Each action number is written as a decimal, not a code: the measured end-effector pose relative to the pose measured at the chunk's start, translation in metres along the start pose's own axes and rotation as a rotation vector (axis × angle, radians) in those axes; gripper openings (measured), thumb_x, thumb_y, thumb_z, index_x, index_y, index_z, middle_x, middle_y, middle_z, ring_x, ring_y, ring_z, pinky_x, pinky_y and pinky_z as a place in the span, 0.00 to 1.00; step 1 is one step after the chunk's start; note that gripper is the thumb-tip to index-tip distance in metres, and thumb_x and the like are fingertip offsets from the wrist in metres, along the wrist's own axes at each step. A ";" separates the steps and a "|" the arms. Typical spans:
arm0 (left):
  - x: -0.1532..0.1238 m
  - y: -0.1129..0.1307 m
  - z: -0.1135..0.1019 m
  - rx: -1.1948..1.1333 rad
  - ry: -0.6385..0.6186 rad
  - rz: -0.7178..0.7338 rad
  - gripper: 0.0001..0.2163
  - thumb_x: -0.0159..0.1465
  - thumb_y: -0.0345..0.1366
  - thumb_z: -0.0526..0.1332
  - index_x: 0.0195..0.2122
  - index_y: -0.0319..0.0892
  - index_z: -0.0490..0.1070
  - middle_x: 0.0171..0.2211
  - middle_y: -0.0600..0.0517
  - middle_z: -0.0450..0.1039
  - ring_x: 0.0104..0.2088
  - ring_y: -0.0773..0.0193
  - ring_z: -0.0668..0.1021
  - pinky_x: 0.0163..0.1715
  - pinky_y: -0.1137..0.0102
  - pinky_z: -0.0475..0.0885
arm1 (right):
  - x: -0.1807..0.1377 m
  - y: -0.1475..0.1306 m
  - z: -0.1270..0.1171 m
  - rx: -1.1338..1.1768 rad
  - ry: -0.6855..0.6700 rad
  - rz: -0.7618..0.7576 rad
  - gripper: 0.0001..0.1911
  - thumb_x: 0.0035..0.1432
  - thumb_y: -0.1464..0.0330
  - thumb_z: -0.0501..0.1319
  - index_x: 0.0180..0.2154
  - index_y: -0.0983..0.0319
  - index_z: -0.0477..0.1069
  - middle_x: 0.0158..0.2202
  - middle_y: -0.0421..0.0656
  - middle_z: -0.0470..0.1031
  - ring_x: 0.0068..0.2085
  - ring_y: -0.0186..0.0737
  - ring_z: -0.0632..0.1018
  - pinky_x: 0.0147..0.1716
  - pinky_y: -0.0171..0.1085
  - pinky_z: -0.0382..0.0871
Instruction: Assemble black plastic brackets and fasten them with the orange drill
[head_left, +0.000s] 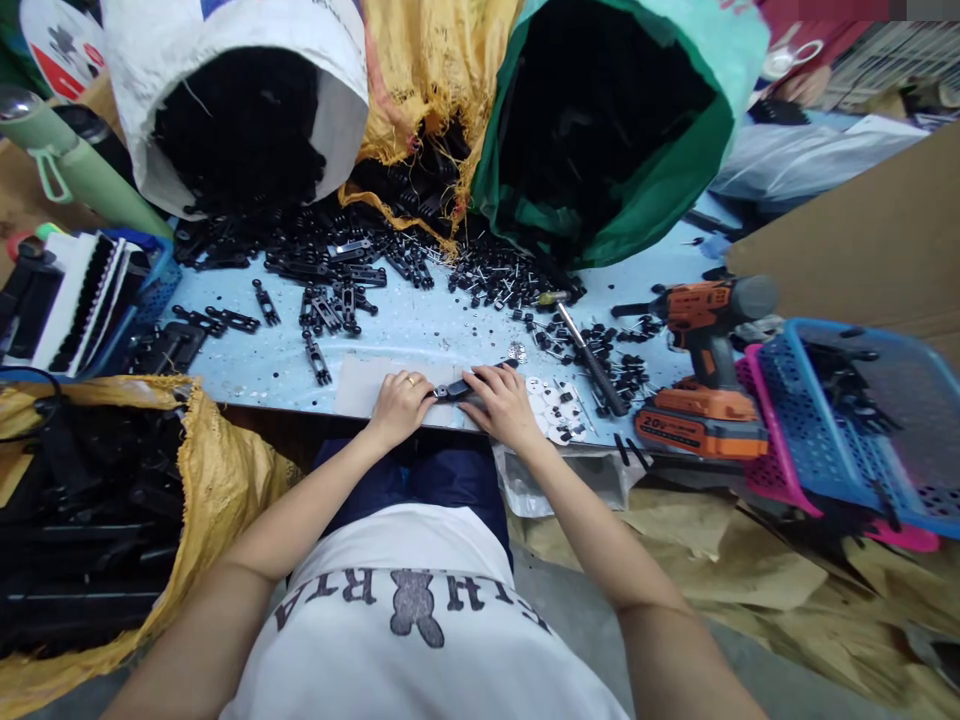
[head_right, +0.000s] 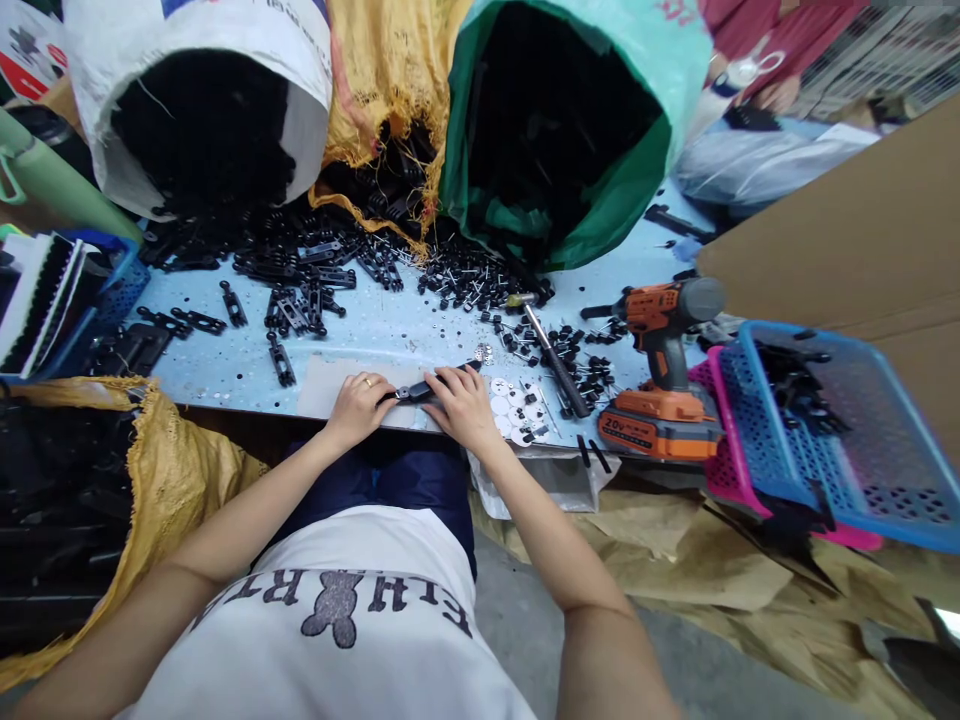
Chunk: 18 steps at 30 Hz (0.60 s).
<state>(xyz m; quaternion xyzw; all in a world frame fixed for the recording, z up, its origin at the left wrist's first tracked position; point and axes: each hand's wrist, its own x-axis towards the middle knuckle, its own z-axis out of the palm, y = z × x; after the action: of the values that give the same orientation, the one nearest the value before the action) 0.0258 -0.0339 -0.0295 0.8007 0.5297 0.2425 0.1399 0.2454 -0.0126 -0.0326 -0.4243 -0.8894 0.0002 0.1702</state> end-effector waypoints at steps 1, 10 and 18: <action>0.000 0.002 0.000 0.005 -0.015 -0.010 0.07 0.63 0.34 0.57 0.39 0.41 0.71 0.38 0.45 0.72 0.42 0.55 0.71 0.41 0.60 0.63 | 0.000 -0.001 0.001 0.001 -0.001 0.011 0.24 0.61 0.59 0.54 0.56 0.61 0.63 0.53 0.50 0.67 0.54 0.47 0.64 0.57 0.51 0.52; 0.008 0.004 -0.005 -0.099 -0.063 -0.115 0.04 0.58 0.31 0.62 0.34 0.40 0.68 0.35 0.47 0.69 0.40 0.56 0.71 0.40 0.63 0.65 | 0.000 -0.009 0.003 0.006 -0.004 0.060 0.23 0.61 0.61 0.53 0.56 0.61 0.63 0.53 0.50 0.67 0.54 0.49 0.64 0.57 0.53 0.53; 0.009 -0.007 0.001 -0.341 -0.039 -0.141 0.04 0.59 0.31 0.61 0.30 0.41 0.65 0.32 0.51 0.67 0.37 0.61 0.71 0.40 0.66 0.67 | 0.001 -0.015 0.004 0.005 0.016 0.075 0.23 0.61 0.61 0.54 0.56 0.61 0.63 0.53 0.50 0.67 0.56 0.49 0.63 0.58 0.54 0.52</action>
<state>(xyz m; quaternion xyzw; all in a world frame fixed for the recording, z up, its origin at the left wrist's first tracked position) 0.0237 -0.0226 -0.0314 0.7308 0.5328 0.3029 0.3006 0.2323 -0.0215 -0.0339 -0.4568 -0.8716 0.0055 0.1780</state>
